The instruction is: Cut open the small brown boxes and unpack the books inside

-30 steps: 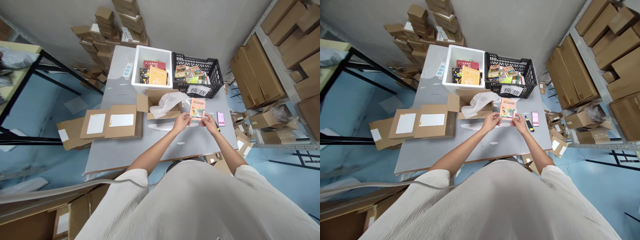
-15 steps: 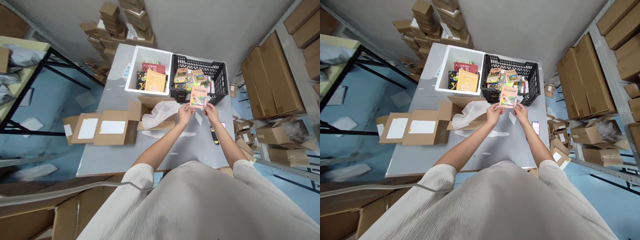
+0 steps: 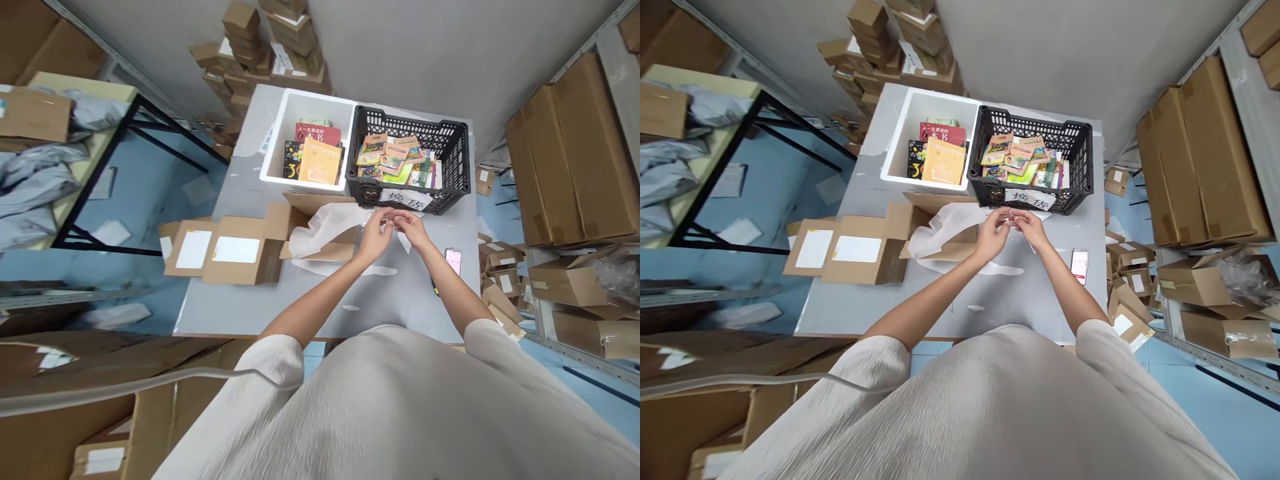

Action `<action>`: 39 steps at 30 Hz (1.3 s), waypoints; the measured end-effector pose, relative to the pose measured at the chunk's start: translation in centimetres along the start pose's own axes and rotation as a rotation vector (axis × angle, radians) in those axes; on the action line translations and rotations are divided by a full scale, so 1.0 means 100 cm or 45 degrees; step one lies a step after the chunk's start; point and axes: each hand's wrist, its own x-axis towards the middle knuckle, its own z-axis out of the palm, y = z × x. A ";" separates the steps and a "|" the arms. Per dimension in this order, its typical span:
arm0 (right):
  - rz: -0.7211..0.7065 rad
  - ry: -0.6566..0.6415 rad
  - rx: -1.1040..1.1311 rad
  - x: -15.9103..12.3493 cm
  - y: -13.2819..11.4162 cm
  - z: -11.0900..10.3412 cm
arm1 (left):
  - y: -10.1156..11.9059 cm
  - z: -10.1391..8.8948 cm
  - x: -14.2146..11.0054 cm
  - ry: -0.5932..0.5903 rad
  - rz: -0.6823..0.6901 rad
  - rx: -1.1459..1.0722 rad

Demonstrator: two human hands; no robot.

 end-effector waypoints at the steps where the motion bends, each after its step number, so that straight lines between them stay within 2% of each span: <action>1: -0.028 -0.018 -0.009 0.000 0.002 0.004 | 0.004 -0.005 -0.003 -0.007 0.064 0.024; 5: -0.141 -0.053 -0.057 -0.001 0.004 0.022 | 0.022 -0.027 -0.016 -0.016 0.202 0.058; 10: -0.250 0.031 -0.156 -0.005 -0.008 0.050 | 0.045 -0.060 -0.040 0.010 0.046 0.088; 13: -0.320 0.051 -0.286 -0.011 -0.017 0.068 | 0.048 -0.089 -0.051 0.002 0.032 0.273; 17: -0.490 0.053 -0.638 -0.026 -0.019 0.096 | 0.031 -0.134 -0.064 -0.068 -0.026 0.730; 21: -0.649 -0.019 -1.107 -0.041 -0.015 0.130 | 0.000 -0.169 -0.075 -0.263 -0.138 1.010; 26: -0.691 -0.207 -1.438 -0.051 -0.003 0.174 | -0.034 -0.192 -0.069 -0.466 -0.179 1.018; 30: -0.536 -0.309 -1.609 -0.053 0.010 0.196 | -0.049 -0.203 -0.058 -0.613 -0.091 1.009; 32: -0.455 -0.316 -1.667 -0.053 0.017 0.201 | -0.051 -0.209 -0.055 -0.626 -0.044 1.010; 35: -0.406 -0.248 -1.699 -0.054 0.023 0.203 | -0.049 -0.221 -0.056 -0.542 0.025 0.963; 39: -0.536 -0.110 -1.680 -0.058 0.022 0.203 | -0.044 -0.245 -0.062 -0.372 0.022 0.912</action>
